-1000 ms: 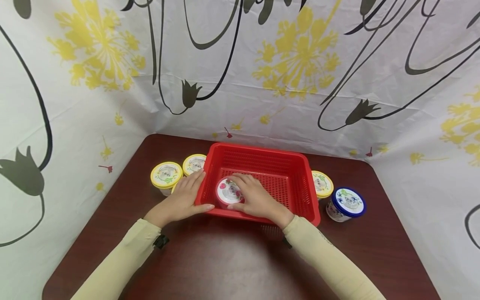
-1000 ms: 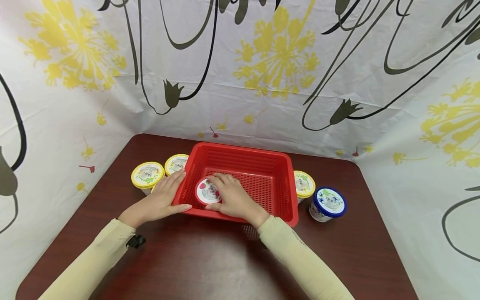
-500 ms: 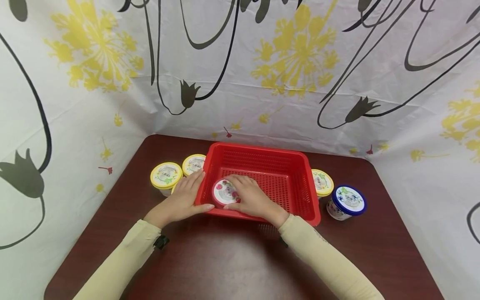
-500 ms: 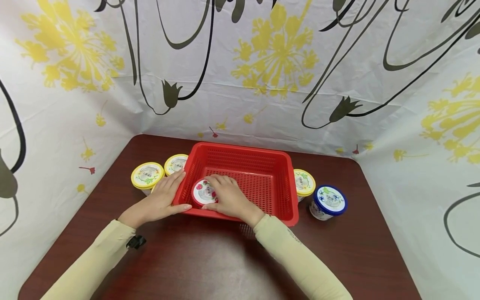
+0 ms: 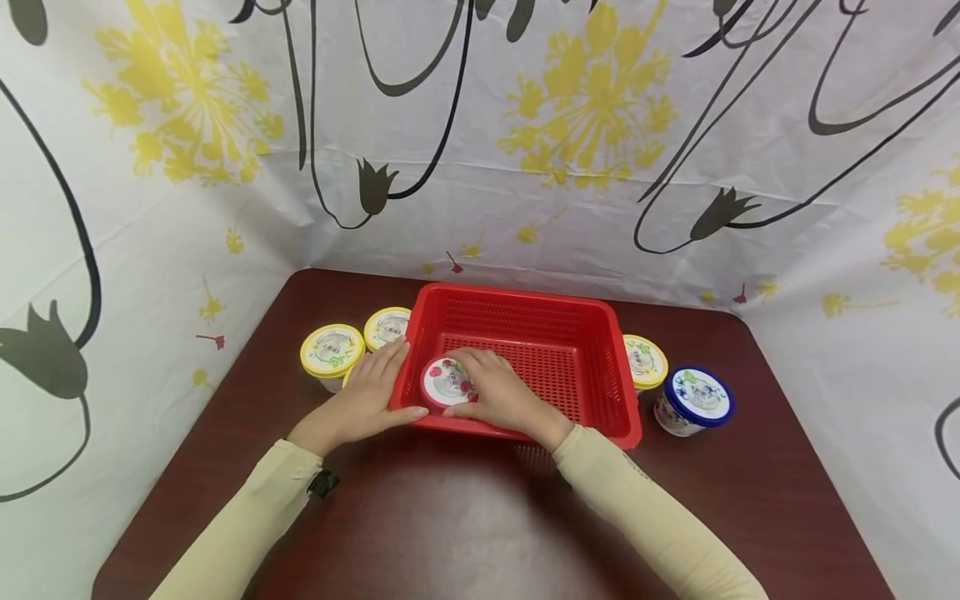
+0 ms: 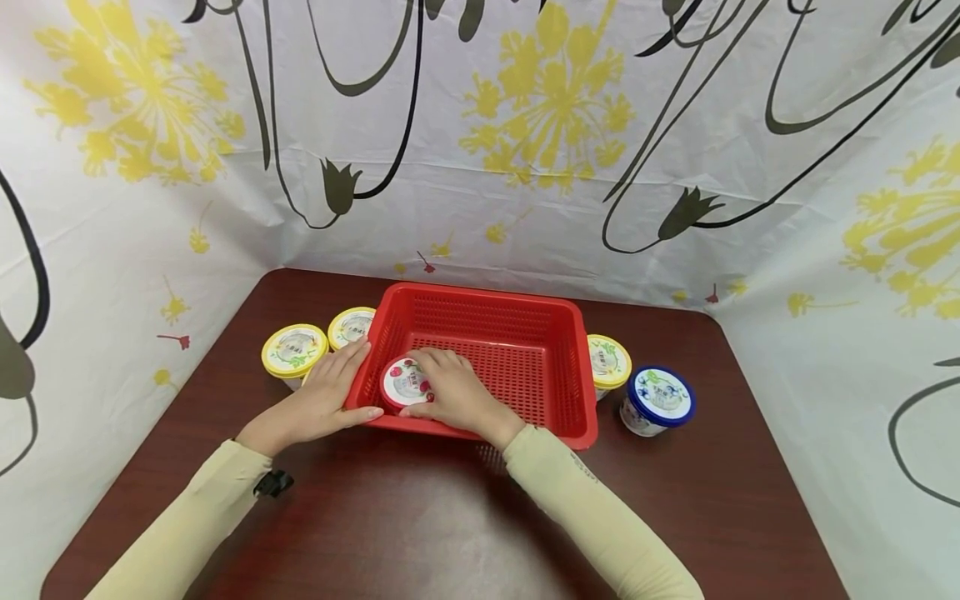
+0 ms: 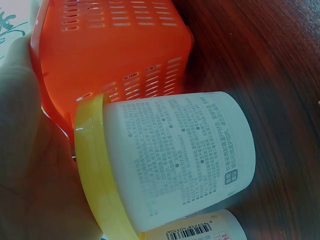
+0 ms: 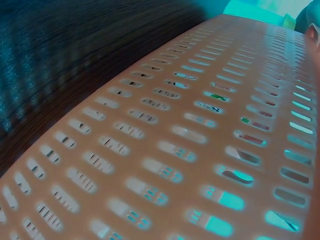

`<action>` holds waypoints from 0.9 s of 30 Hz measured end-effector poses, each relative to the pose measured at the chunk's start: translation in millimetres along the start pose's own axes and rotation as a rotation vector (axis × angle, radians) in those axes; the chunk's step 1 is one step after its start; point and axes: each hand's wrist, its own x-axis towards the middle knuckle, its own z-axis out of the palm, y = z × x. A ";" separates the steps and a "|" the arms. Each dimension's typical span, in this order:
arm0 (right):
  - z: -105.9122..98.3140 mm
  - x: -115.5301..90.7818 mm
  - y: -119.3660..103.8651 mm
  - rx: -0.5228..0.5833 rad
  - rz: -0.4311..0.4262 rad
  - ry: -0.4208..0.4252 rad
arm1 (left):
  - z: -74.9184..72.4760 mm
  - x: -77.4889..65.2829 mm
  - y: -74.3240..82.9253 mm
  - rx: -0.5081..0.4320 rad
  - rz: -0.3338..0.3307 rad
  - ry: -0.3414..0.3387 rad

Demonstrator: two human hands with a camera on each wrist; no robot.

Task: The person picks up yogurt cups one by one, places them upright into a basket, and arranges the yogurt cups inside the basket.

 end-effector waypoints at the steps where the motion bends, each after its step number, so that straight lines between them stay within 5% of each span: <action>1: -0.1 0.0 0.3 0.003 0.001 0.001 | 0.1 0.1 0.0 0.001 -0.001 0.000; 27: -5.6 -11.1 7.7 0.048 0.052 0.018 | 0.8 -0.6 -0.2 0.005 0.003 0.003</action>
